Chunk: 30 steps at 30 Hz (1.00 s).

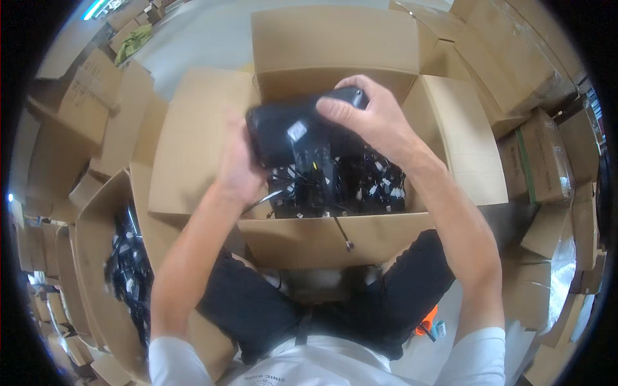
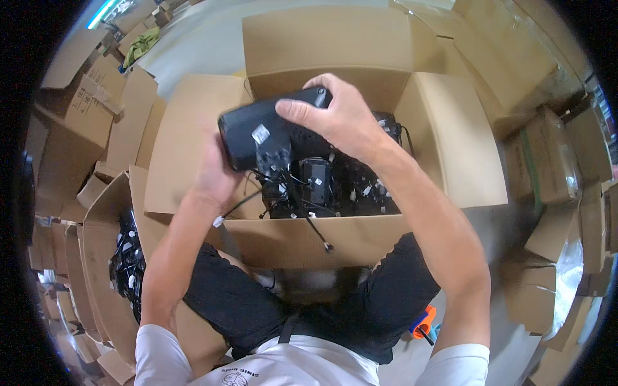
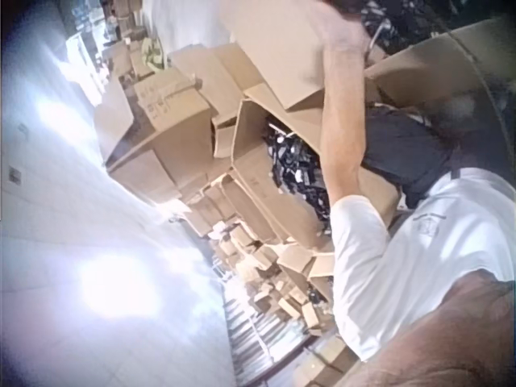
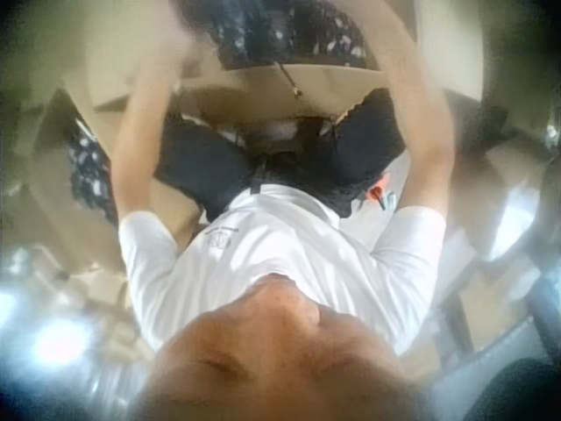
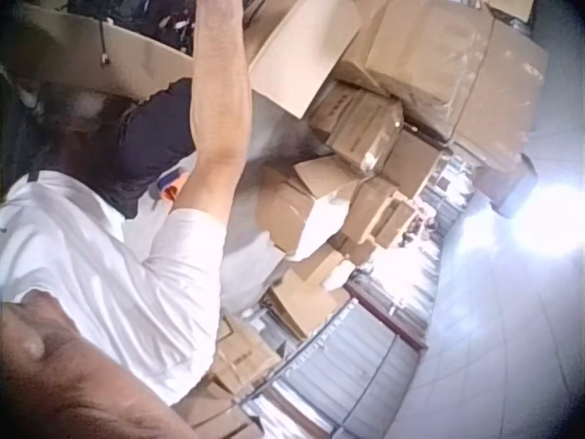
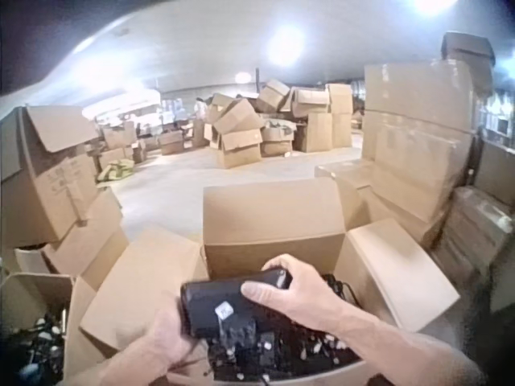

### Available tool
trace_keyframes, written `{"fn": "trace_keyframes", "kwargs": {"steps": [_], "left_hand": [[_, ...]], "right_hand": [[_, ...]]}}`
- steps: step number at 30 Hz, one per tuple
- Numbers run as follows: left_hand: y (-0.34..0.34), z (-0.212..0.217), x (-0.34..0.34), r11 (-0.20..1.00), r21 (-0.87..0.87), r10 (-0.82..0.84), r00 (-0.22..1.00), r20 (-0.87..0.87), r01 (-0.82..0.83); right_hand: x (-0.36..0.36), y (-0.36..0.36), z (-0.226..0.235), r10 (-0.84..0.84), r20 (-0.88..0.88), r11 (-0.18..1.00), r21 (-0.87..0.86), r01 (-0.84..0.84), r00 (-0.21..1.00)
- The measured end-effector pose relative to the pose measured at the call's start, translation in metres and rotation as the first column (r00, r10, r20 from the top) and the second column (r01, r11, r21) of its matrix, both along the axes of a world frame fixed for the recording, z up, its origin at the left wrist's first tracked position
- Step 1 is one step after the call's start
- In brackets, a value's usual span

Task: The person packs electronic devices into a cardboard box by taking them from another cardboard box, turning them in hand, and arranging them tightly into the box.

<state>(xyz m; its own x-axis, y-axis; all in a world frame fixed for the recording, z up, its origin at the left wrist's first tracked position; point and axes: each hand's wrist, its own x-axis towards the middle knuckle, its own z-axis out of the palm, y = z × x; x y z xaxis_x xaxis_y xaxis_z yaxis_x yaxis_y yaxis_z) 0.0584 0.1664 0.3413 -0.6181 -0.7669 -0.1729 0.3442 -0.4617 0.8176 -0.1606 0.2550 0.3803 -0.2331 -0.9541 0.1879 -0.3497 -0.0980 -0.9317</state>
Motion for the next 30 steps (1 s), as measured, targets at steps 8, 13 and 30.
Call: {"fn": "trace_keyframes", "kwargs": {"steps": [8,13,30], "left_hand": [[-0.01,-0.017,0.003,0.903,-0.275,-0.282,0.938,0.202,0.331],[0.005,-0.045,0.022,0.706,0.005,-0.682,0.677,0.278,0.709],[-0.038,0.055,-0.012,-0.504,-0.668,0.66,0.743,0.111,0.548]], "right_hand": [[0.006,0.005,-0.014,-0.164,0.439,0.985,0.026,0.169,0.884],[0.009,0.006,-0.039,-0.163,0.536,0.975,-0.039,0.217,0.828],[-0.043,-0.017,-0.065,0.14,0.763,0.908,0.155,-0.389,0.631]]}}
